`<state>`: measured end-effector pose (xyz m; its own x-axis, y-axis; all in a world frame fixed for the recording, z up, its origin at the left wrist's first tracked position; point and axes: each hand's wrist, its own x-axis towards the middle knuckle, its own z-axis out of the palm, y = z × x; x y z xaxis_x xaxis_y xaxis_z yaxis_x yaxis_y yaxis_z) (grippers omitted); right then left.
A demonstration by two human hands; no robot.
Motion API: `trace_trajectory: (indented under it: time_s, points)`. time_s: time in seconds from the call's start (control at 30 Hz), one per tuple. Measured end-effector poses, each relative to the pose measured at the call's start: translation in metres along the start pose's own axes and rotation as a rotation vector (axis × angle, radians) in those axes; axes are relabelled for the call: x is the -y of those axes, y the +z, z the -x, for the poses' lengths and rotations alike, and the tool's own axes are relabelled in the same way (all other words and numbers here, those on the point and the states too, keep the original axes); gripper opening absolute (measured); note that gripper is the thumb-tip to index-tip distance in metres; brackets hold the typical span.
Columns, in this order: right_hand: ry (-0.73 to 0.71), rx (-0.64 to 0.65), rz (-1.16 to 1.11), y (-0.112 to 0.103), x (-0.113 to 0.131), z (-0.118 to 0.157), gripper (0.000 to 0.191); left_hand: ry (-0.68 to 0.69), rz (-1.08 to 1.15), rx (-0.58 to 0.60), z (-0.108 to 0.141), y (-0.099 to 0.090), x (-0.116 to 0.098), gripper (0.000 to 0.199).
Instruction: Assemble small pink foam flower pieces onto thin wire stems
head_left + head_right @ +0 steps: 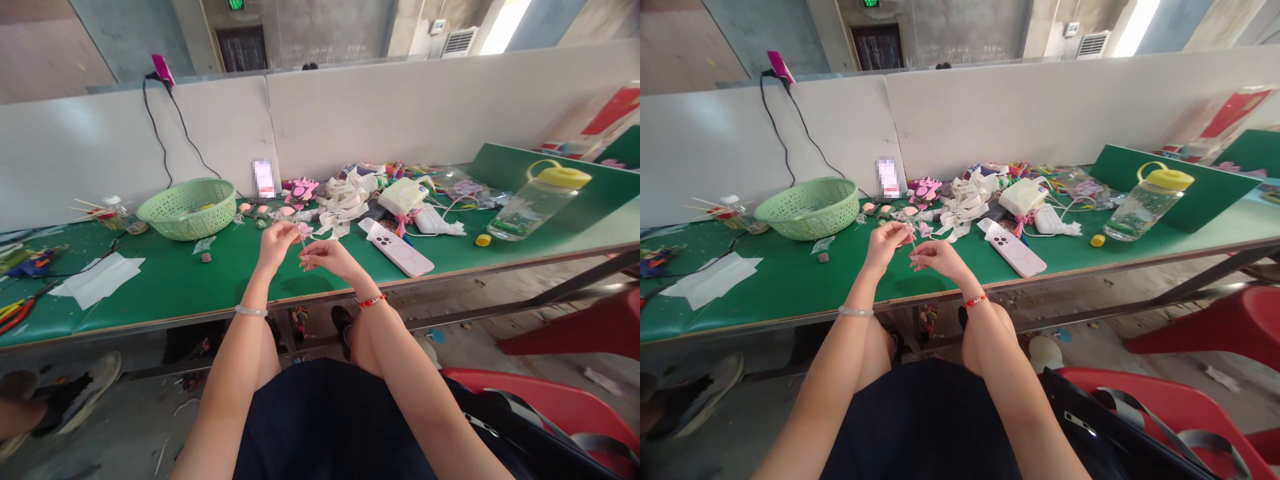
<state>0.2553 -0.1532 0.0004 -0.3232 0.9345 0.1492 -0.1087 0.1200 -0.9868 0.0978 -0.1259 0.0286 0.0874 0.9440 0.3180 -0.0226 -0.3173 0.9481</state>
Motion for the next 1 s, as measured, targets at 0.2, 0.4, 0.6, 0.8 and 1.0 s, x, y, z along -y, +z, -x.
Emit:
trace_trajectory:
  time_s: [0.2, 0.4, 0.6, 0.8, 1.0]
  points:
    - [0.008, -0.072, -0.007, 0.003, -0.003, -0.006, 0.040, 0.018, -0.057, 0.004, -0.005, -0.005, 0.008, 0.035]
    - [-0.019, -0.201, -0.020, 0.003, -0.008, -0.012, 0.041, 0.038, -0.331, -0.225, -0.023, -0.030, 0.038, 0.020]
    - [0.007, -0.205, 0.007, 0.004, -0.014, -0.014, 0.045, -0.038, -0.614, -0.069, -0.032, -0.044, 0.063, 0.018]
    - [0.033, -0.185, 0.155, 0.003, -0.024, -0.016, 0.031, 0.001, -0.551, -0.163, -0.029, -0.042, 0.058, 0.024]
    - [0.049, -0.195, 0.119, 0.010, -0.024, -0.017, 0.029, 0.062, -0.265, -0.154, -0.022, -0.041, 0.042, 0.033]
